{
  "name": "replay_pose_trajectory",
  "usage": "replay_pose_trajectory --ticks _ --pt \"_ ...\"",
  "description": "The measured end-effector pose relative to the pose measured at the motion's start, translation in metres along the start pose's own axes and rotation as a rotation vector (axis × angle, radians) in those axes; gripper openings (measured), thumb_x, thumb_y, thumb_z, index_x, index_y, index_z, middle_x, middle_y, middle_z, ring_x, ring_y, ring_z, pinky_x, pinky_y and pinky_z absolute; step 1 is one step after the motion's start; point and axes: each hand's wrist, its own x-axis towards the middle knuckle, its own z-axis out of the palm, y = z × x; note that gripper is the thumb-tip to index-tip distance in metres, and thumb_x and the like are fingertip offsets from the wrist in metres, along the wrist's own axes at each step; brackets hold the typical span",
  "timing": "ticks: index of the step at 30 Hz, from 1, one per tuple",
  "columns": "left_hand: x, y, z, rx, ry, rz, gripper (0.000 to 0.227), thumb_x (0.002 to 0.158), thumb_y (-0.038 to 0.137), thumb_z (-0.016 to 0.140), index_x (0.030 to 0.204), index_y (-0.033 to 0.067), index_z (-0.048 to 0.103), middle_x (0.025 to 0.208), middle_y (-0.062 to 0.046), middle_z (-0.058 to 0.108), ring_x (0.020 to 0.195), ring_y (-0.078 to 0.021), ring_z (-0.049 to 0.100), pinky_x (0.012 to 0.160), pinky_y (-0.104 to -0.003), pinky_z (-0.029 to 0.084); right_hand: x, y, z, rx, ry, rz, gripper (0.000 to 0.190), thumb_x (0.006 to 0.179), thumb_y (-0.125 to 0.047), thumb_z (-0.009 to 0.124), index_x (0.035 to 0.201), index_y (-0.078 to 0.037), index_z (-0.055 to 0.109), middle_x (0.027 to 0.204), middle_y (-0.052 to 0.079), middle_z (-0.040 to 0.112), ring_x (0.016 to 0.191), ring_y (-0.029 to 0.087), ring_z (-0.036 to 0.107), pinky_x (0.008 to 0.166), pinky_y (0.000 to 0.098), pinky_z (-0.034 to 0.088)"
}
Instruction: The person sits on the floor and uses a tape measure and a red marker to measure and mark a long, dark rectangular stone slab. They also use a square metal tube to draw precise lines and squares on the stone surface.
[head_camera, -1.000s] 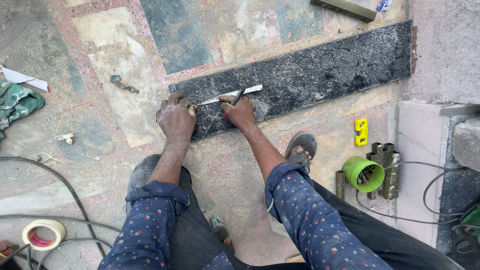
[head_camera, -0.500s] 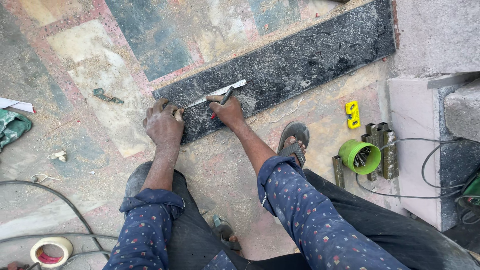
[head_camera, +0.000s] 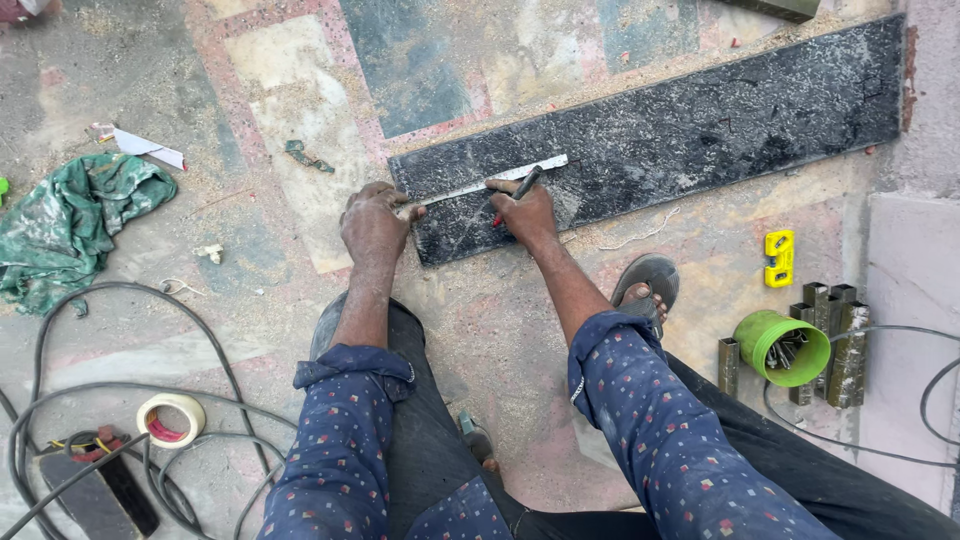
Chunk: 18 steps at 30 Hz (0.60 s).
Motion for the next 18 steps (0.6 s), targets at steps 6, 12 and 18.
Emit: replay_pose_trajectory --ticks 6,12,18 --pt "0.001 -0.030 -0.013 -0.029 -0.113 -0.085 0.024 0.079 0.046 0.086 0.094 0.0284 0.084 0.110 0.009 0.076 0.110 -0.0167 0.065 0.096 -0.038 0.053 0.004 0.005 0.002 0.051 0.010 -0.037 0.033 0.085 -0.014 0.067 0.115 -0.018 0.081 0.081 0.002 0.078 0.058 0.004 0.062 0.052 0.0214 0.053" --pt "0.005 -0.018 -0.013 0.000 -0.118 -0.036 0.021 0.080 0.046 0.084 0.096 0.0328 0.084 0.107 0.009 0.076 0.111 -0.0180 0.061 0.098 -0.042 0.047 0.006 0.006 0.002 0.041 -0.004 -0.079 0.033 0.086 -0.013 0.066 0.115 -0.016 0.081 0.079 0.002 0.078 0.060 0.004 0.065 0.055 0.0213 0.054" --pt "0.005 -0.015 -0.016 0.018 -0.161 -0.033 0.022 0.083 0.049 0.083 0.099 0.0336 0.084 0.106 0.008 0.076 0.109 -0.0189 0.061 0.098 -0.042 0.048 0.005 0.005 -0.001 0.054 -0.018 -0.075 0.033 0.087 -0.013 0.066 0.117 -0.015 0.080 0.079 0.002 0.077 0.058 0.004 0.062 0.054 0.0204 0.053"
